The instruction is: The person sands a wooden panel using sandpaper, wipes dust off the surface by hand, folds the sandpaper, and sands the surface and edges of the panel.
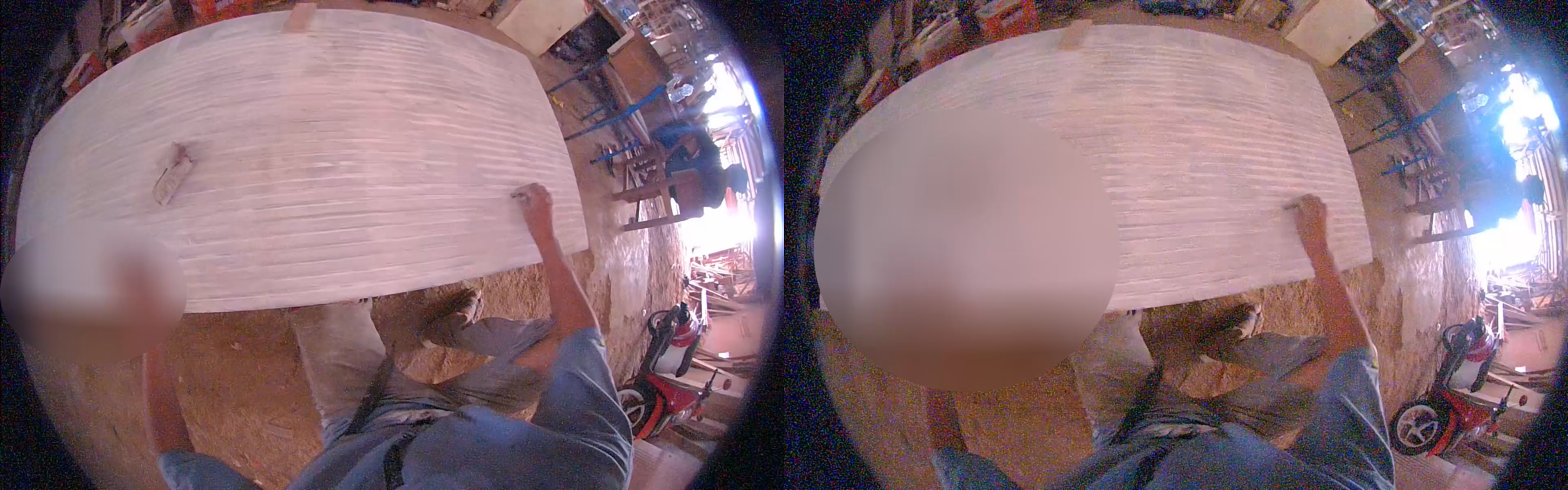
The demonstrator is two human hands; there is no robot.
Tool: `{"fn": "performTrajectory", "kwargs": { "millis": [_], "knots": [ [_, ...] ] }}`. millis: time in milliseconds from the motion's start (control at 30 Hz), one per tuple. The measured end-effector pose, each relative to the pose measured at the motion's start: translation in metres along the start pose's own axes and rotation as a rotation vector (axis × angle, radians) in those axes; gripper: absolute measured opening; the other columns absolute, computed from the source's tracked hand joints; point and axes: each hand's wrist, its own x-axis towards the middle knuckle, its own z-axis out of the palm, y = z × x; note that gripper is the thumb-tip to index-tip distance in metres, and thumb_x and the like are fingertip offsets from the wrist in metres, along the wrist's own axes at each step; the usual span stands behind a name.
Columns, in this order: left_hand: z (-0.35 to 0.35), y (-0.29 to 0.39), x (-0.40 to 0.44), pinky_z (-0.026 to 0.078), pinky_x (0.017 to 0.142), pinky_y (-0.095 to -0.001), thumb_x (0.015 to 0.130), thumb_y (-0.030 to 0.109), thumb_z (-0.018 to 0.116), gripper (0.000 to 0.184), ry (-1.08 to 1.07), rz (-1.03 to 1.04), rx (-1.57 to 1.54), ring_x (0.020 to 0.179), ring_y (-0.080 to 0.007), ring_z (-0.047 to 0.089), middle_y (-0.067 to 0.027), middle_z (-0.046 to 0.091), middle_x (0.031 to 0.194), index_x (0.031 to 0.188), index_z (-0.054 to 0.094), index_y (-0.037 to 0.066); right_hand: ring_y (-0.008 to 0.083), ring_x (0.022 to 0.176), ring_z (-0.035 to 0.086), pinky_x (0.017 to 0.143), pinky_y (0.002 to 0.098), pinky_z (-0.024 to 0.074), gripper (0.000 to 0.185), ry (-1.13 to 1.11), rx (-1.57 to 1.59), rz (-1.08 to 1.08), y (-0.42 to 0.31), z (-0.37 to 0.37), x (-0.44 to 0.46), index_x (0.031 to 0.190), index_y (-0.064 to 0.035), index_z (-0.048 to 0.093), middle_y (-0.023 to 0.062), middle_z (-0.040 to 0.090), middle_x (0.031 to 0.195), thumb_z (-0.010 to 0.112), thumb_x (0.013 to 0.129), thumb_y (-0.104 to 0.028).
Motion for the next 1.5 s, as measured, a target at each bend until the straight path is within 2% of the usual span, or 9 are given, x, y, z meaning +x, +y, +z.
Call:
{"fn": "performTrajectory", "kwargs": {
  "millis": [367, 667, 867, 967, 1067, 1133, 1233, 1333, 1500],
  "knots": [
    [-0.007, 0.015, -0.007, 0.032, 0.107, -0.0404, 0.093, 0.018, 0.05, 0.035, 0.005, -0.006, -0.026, 0.125, -0.0324, 0.043, -0.0163, 0.051, 0.132, 0.122, 0.055, -0.001, 0.031, 0.103, 0.055, 0.094, 0.0432, 0.0421, 0.014, -0.114, 0.389, -0.363, -0.484, 0.113, 0.098, 0.092, -0.0049, 0.064, 0.0146, 0.06, 0.103, 0.055, 0.084, -0.012],
    [0.0, 0.002, -0.004, 0.029, 0.108, -0.0412, 0.09, 0.017, 0.054, 0.034, 0.019, 0.002, 0.018, 0.125, -0.0319, 0.044, -0.015, 0.052, 0.13, 0.12, 0.057, 0.001, 0.0313, 0.106, 0.053, 0.097, 0.0472, 0.0398, 0.032, -0.252, 0.377, -0.272, -0.249, 0.052, 0.057, 0.106, -0.0148, 0.066, 0.0113, 0.06, 0.106, 0.052, 0.079, -0.007],
    [-0.008, 0.012, 0.0, 0.03, 0.107, -0.0413, 0.089, 0.015, 0.054, 0.032, 0.026, 0.007, 0.019, 0.124, -0.0307, 0.045, -0.0141, 0.054, 0.129, 0.119, 0.058, 0.002, 0.0346, 0.118, 0.048, 0.1, 0.045, 0.0392, 0.024, -0.227, 0.4, -0.571, -0.468, 0.124, 0.1, 0.104, -0.0052, 0.062, 0.016, 0.057, 0.12, 0.051, 0.083, -0.007],
    [-0.007, 0.005, -0.005, 0.029, 0.107, -0.0411, 0.089, 0.016, 0.054, 0.032, 0.04, 0.085, 0.09, 0.123, -0.0302, 0.046, -0.0137, 0.054, 0.129, 0.118, 0.058, 0.003, 0.0344, 0.102, 0.055, 0.091, 0.0471, 0.0446, 0.015, -0.255, 0.394, -0.635, -0.559, 0.121, 0.126, 0.093, -0.0035, 0.061, 0.0178, 0.059, 0.1, 0.052, 0.083, -0.01],
    [0.0, 0.001, -0.004, 0.03, 0.107, -0.0411, 0.089, 0.017, 0.054, 0.033, 0.072, 0.135, 0.101, 0.123, -0.0301, 0.046, -0.0136, 0.055, 0.128, 0.118, 0.058, 0.003, 0.0345, 0.096, 0.056, 0.088, 0.0476, 0.0454, 0.014, -0.304, 0.453, -0.567, -0.527, 0.121, 0.124, 0.091, -0.0039, 0.06, 0.0153, 0.058, 0.093, 0.051, 0.083, -0.012],
    [-0.001, 0.005, -0.004, 0.03, 0.107, -0.0412, 0.089, 0.017, 0.055, 0.033, 0.078, 0.091, 0.053, 0.123, -0.0301, 0.047, -0.0136, 0.055, 0.128, 0.118, 0.058, 0.003, 0.0331, 0.097, 0.056, 0.089, 0.0455, 0.0452, 0.017, -0.076, 0.466, -0.563, -0.438, 0.121, 0.103, 0.094, -0.0058, 0.061, 0.0148, 0.06, 0.096, 0.049, 0.084, -0.009],
    [-0.003, 0.002, -0.006, 0.031, 0.106, -0.0412, 0.088, 0.018, 0.055, 0.033, 0.097, 0.035, -0.022, 0.122, -0.03, 0.047, -0.0135, 0.055, 0.128, 0.118, 0.058, 0.003, 0.0335, 0.112, 0.051, 0.1, 0.0467, 0.0399, 0.033, -0.27, 0.245, -0.524, -0.268, 0.089, 0.073, 0.111, -0.0158, 0.064, 0.0138, 0.058, 0.114, 0.057, 0.079, -0.012],
    [0.004, 0.001, 0.001, 0.032, 0.106, -0.0411, 0.089, 0.019, 0.055, 0.033, 0.095, 0.029, -0.054, 0.122, -0.0302, 0.047, -0.0135, 0.055, 0.128, 0.117, 0.059, 0.003, 0.0373, 0.1, 0.055, 0.09, 0.0474, 0.0443, 0.023, -0.205, 0.248, -0.243, -0.167, 0.03, 0.049, 0.095, -0.0061, 0.064, 0.0148, 0.06, 0.101, 0.064, 0.072, -0.006],
    [-0.01, 0.016, 0.001, 0.033, 0.106, -0.0403, 0.089, 0.018, 0.054, 0.032, 0.071, 0.03, 0.009, 0.122, -0.0304, 0.047, -0.0133, 0.056, 0.127, 0.117, 0.06, 0.004, 0.0367, 0.105, 0.052, 0.094, 0.0476, 0.0408, 0.026, 0.083, 0.111, -0.162, -0.138, 0.072, 0.029, 0.102, -0.0081, 0.064, 0.0134, 0.059, 0.104, 0.058, 0.077, -0.007]
  ]
}}
